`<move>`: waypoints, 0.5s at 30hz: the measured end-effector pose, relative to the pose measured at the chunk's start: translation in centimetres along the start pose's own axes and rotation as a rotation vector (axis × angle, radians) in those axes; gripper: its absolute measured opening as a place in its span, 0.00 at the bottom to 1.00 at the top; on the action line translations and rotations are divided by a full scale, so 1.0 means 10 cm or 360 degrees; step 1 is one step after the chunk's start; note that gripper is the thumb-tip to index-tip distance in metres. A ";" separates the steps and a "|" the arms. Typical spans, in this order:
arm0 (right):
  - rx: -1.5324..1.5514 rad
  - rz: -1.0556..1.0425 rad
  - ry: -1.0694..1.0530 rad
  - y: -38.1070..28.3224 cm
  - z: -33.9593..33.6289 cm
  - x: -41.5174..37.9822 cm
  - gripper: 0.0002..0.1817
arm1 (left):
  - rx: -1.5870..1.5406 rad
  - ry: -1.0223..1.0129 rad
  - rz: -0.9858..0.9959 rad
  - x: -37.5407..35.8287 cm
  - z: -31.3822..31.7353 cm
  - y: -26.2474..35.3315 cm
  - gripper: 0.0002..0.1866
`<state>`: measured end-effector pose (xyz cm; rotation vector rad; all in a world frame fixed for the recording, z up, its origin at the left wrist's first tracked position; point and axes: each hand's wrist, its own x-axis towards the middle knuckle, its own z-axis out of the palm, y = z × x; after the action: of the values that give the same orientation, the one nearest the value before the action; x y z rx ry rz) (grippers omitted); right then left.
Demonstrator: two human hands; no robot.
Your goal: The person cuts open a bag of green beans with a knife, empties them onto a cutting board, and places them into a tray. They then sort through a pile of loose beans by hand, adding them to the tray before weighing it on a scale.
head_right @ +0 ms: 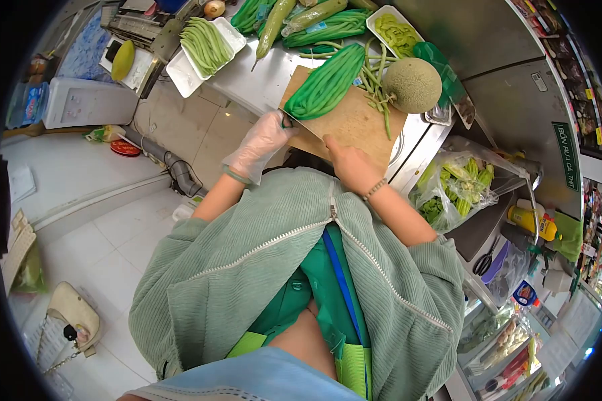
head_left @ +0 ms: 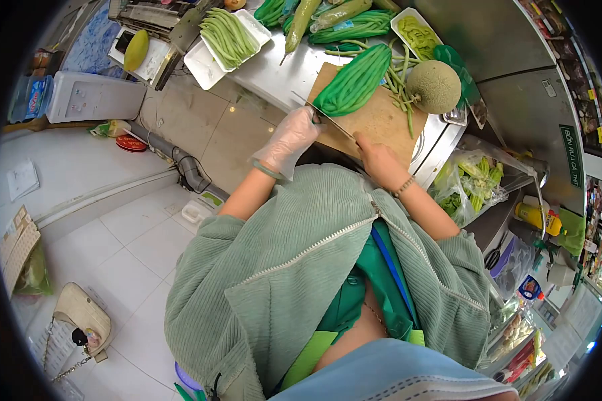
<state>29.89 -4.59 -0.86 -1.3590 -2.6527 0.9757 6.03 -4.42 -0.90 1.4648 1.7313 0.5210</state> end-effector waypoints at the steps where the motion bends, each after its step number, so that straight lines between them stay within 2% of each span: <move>1: 0.0025 -0.0008 0.0009 -0.01 0.01 0.05 0.13 | -0.0014 -0.0017 0.0009 -0.03 -0.01 -0.03 0.13; 4: -0.0016 0.0117 -0.0077 -0.09 -0.09 0.01 0.15 | -0.0064 -0.0018 0.0101 -0.05 0.01 -0.23 0.14; 5: 0.0084 0.0045 -0.0050 -0.08 -0.15 -0.02 0.15 | -0.0081 -0.0016 0.0149 -0.03 -0.01 -0.30 0.15; 7: 0.0280 -0.0094 -0.0014 -0.04 -0.27 -0.12 0.16 | -0.0518 -0.0183 -0.0149 -0.07 -0.22 -0.22 0.13; 8: 0.0351 -0.0109 0.0057 -0.05 -0.34 -0.15 0.17 | -0.0741 -0.0261 -0.0303 -0.09 -0.32 -0.21 0.12; 11: 0.0535 -0.0064 0.0332 -0.07 -0.45 -0.16 0.19 | -0.1158 -0.0363 -0.0185 0.02 -0.42 -0.43 0.10; 13: 0.0603 0.0081 0.0610 -0.01 -0.48 -0.03 0.20 | -0.1084 -0.0450 -0.0174 0.15 -0.41 -0.47 0.11; 15: 0.0648 0.0035 0.0841 0.09 -0.58 0.16 0.25 | -0.0975 -0.0571 -0.0130 0.24 -0.40 -0.47 0.11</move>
<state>31.17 0.00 2.86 -1.3207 -1.9368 0.9282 -0.04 -2.59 -2.70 0.9716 1.1975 0.6304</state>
